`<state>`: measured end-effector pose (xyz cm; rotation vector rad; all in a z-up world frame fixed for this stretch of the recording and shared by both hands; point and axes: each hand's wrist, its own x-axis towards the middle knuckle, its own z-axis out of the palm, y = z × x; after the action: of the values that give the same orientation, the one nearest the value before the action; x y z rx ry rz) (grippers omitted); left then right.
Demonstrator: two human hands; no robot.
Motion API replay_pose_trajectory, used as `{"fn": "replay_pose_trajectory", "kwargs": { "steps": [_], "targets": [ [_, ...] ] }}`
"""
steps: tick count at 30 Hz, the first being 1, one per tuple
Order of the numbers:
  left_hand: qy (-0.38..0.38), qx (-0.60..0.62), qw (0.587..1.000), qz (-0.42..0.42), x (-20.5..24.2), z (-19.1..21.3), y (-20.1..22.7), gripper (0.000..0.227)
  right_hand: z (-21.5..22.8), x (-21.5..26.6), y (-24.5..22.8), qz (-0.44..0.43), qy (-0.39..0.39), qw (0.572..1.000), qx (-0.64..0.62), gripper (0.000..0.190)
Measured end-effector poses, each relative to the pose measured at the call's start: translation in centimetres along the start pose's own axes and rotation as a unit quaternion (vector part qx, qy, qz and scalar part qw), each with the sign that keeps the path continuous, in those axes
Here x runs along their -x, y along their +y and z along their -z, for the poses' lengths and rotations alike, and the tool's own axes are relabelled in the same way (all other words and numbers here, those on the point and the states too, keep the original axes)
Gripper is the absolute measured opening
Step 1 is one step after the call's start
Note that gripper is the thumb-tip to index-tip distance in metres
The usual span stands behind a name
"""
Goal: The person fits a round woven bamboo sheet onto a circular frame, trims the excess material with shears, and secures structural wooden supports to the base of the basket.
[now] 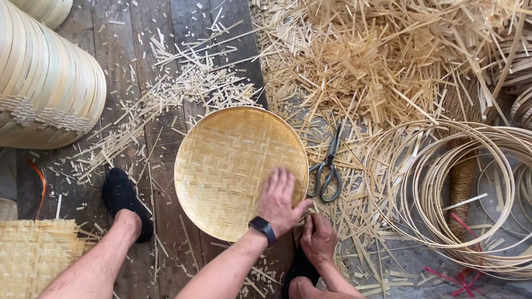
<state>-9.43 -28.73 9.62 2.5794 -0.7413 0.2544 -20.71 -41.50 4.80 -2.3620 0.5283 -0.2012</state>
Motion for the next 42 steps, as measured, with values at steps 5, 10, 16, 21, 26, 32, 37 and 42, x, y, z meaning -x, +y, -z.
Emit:
{"fn": "replay_pose_trajectory", "kwargs": {
  "steps": [5, 10, 16, 21, 26, 32, 37, 42],
  "targets": [
    [-0.092, 0.047, 0.992, -0.070, 4.4, 4.6, 0.2, 0.055, 0.1, -0.1, 0.0, 0.018, 0.032, 0.999, -0.008, 0.014],
    [-0.355, 0.018, 0.927, 0.117, 5.7, 10.4, -0.4, 0.051, 0.1, 0.1, -0.1, 0.010, 0.032, 0.999, -0.014, 0.013],
    [-0.070, 0.048, 0.995, 0.043, 3.5, 4.6, 0.9, 0.052, 0.2, 0.2, -0.1, 0.008, 0.021, 0.999, -0.022, 0.012],
    [-0.096, 0.084, 0.990, 0.054, 7.6, 2.5, -1.0, 0.049, -0.5, 0.0, 0.6, 0.009, 0.033, 0.999, -0.028, 0.011],
    [-0.126, 0.019, 0.992, -0.023, 11.3, 3.9, -4.7, 0.053, -1.7, 0.3, 2.0, 0.035, 0.051, 0.998, 0.001, 0.013],
    [-0.230, -0.168, 0.941, -0.183, 11.6, 10.2, -13.7, 0.040, -2.6, 0.7, 3.3, 0.021, 0.040, 0.999, 0.002, 0.015],
    [-0.114, -0.310, 0.883, -0.335, 5.8, 21.4, -19.9, 0.020, -3.0, 0.7, 3.7, -0.008, 0.021, 0.999, 0.039, 0.017],
    [-0.013, -0.486, 0.809, -0.329, -1.4, 33.2, -24.2, 0.023, -3.7, 0.6, 4.2, 0.009, 0.036, 0.997, 0.068, 0.019]
  ]
}}
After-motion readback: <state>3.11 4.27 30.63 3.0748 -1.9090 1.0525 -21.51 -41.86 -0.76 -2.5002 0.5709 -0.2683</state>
